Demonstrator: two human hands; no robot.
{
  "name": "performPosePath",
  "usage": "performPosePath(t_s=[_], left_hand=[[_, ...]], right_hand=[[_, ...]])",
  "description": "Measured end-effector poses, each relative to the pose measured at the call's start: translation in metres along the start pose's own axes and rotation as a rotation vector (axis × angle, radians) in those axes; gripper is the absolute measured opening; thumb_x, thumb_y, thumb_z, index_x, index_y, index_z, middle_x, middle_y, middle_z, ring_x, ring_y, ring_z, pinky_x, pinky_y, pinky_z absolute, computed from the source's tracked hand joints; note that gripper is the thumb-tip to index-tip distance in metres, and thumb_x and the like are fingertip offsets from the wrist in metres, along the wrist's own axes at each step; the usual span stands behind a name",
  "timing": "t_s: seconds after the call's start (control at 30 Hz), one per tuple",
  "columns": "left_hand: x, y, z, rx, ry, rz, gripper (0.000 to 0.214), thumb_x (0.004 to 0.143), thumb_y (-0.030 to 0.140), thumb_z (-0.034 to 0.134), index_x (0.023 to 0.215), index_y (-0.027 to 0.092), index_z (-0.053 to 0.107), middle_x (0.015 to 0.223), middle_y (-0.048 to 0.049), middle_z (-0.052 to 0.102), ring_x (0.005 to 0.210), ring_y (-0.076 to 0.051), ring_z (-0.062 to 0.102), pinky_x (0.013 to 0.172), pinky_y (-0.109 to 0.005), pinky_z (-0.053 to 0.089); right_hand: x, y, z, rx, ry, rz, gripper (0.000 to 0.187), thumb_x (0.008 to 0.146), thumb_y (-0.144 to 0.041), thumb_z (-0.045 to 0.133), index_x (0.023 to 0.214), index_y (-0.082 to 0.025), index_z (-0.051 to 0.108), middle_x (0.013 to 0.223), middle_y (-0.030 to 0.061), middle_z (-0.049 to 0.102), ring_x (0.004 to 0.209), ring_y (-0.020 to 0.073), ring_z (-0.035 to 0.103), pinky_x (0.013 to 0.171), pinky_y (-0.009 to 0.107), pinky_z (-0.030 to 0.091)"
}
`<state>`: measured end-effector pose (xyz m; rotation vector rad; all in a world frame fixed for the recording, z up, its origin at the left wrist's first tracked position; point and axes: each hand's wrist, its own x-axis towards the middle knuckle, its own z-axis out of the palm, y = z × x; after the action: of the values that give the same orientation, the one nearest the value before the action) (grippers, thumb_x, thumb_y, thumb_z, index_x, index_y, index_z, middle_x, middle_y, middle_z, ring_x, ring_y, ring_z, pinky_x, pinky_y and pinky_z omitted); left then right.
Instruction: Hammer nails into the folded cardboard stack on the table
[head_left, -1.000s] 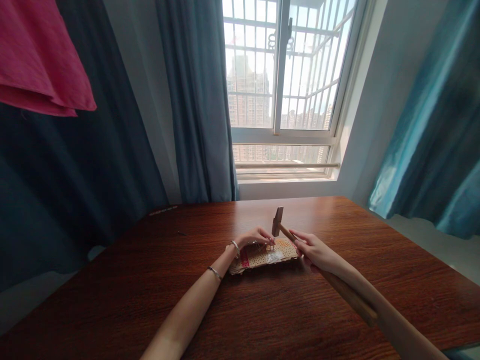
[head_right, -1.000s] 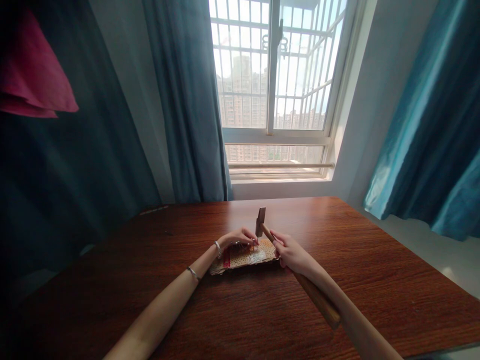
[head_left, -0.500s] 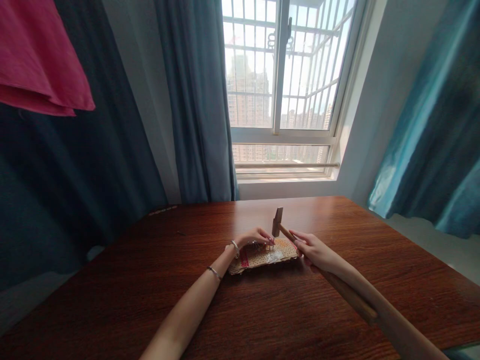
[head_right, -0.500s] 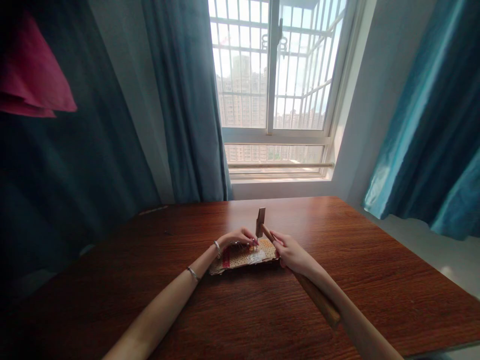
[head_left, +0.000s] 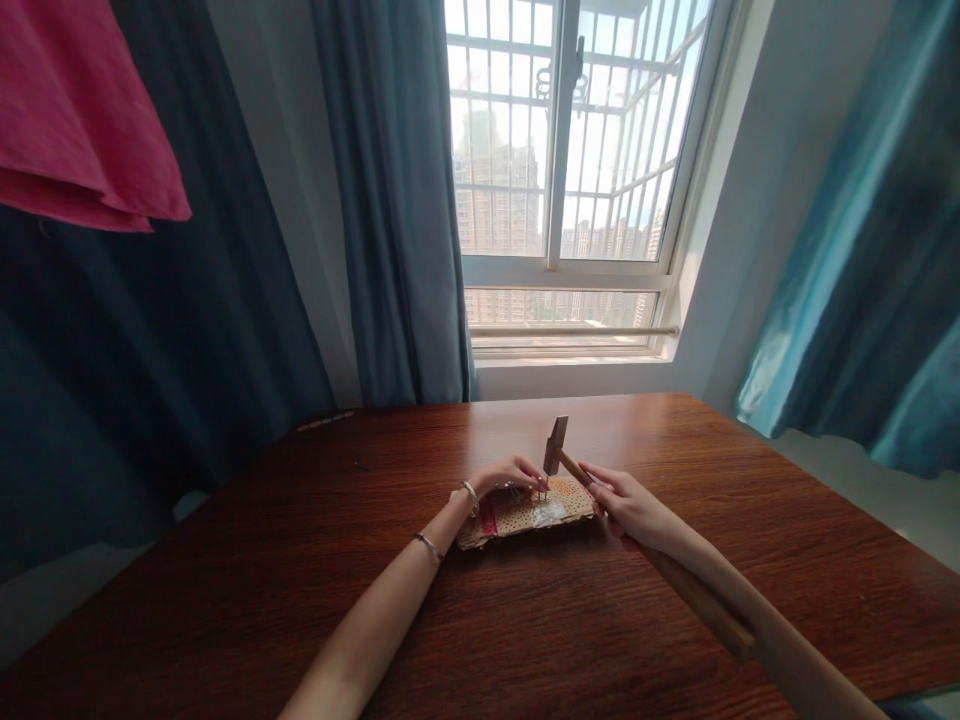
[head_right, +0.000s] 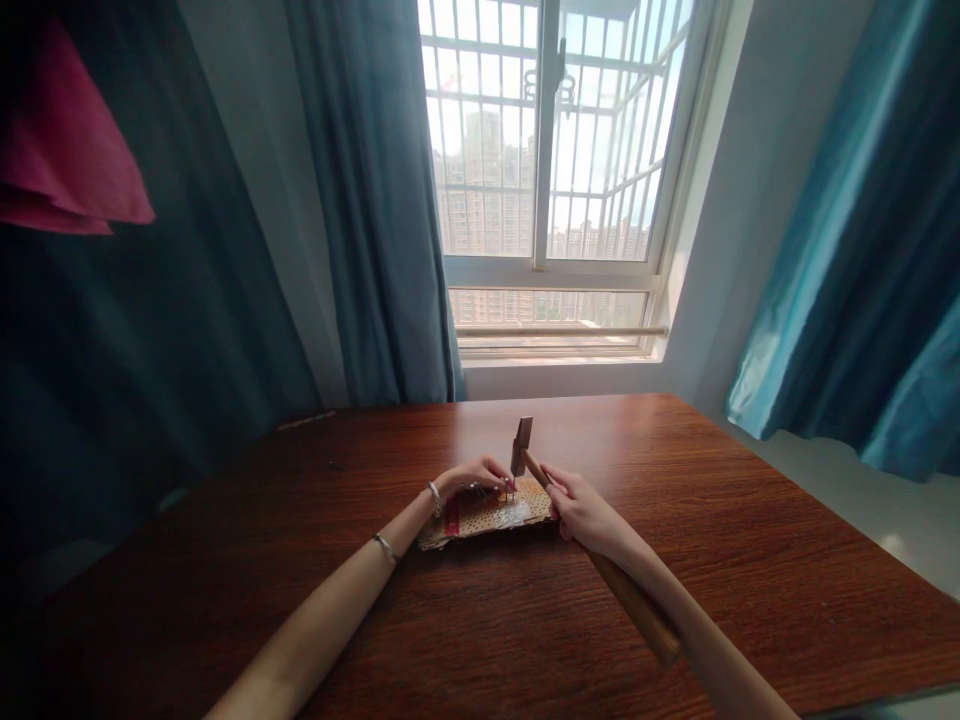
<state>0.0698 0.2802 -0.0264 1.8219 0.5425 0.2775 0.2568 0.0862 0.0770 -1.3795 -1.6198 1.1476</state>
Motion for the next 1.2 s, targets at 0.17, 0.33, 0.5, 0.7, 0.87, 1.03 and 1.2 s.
performPosePath(t_s=[0.17,0.33,0.5,0.7,0.87,1.03,1.2], left_hand=[[0.000,0.001,0.001,0.010,0.012,0.000,0.031,0.062,0.032,0.070,0.083,0.010,0.071,0.069,-0.0058,0.066,0.057,-0.010,0.052,0.053,-0.019,0.036],[-0.001,0.004,0.003,0.062,0.027,-0.017,0.027,0.063,0.031,0.069,0.081,0.011,0.071,0.066,-0.0046,0.066,0.057,-0.010,0.053,0.054,-0.019,0.035],[-0.002,0.003,0.003,0.065,0.027,-0.007,0.028,0.062,0.031,0.069,0.082,0.011,0.071,0.067,-0.0047,0.066,0.058,-0.010,0.053,0.054,-0.018,0.036],[-0.002,0.002,0.003,0.098,0.014,0.042,0.028,0.063,0.031,0.068,0.081,0.010,0.071,0.068,-0.0049,0.066,0.059,-0.011,0.053,0.055,-0.019,0.036],[-0.003,0.003,0.005,0.120,-0.002,0.085,0.027,0.065,0.030,0.067,0.082,0.010,0.071,0.069,-0.0045,0.066,0.060,-0.010,0.053,0.055,-0.019,0.036],[-0.004,0.002,0.006,0.128,-0.013,0.065,0.028,0.065,0.032,0.067,0.081,0.009,0.071,0.069,-0.0047,0.065,0.062,-0.011,0.053,0.056,-0.019,0.036],[-0.009,0.005,0.010,0.095,-0.014,0.070,0.028,0.065,0.032,0.068,0.080,0.008,0.070,0.064,-0.0040,0.063,0.058,-0.010,0.051,0.054,-0.019,0.034]], right_hand=[[-0.001,0.001,0.003,0.020,0.019,0.005,0.056,0.081,-0.041,0.038,0.133,-0.021,0.031,0.055,-0.0073,0.041,0.031,0.0036,0.035,0.026,0.014,0.029],[-0.004,0.002,0.006,0.016,0.014,0.011,0.054,0.082,-0.040,0.037,0.133,-0.022,0.032,0.053,-0.0078,0.039,0.029,0.0039,0.035,0.025,0.015,0.030],[-0.005,0.003,0.007,0.003,0.012,0.027,0.054,0.083,-0.040,0.038,0.133,-0.021,0.031,0.055,-0.0072,0.040,0.030,0.0038,0.035,0.025,0.016,0.031],[-0.006,0.007,0.007,0.011,0.029,0.012,0.054,0.083,-0.041,0.037,0.133,-0.022,0.032,0.056,-0.0072,0.039,0.030,0.0035,0.034,0.024,0.016,0.031],[-0.009,0.008,0.006,0.016,0.042,0.018,0.054,0.082,-0.039,0.038,0.133,-0.021,0.032,0.055,-0.0070,0.039,0.031,0.0049,0.037,0.024,0.017,0.033],[-0.011,0.011,0.005,0.041,0.060,0.001,0.055,0.081,-0.040,0.037,0.133,-0.021,0.032,0.055,-0.0069,0.039,0.031,0.0045,0.036,0.025,0.016,0.031],[-0.012,0.014,0.008,0.078,0.083,0.016,0.056,0.081,-0.040,0.039,0.133,-0.020,0.031,0.057,-0.0064,0.041,0.033,0.0042,0.036,0.026,0.015,0.029]])
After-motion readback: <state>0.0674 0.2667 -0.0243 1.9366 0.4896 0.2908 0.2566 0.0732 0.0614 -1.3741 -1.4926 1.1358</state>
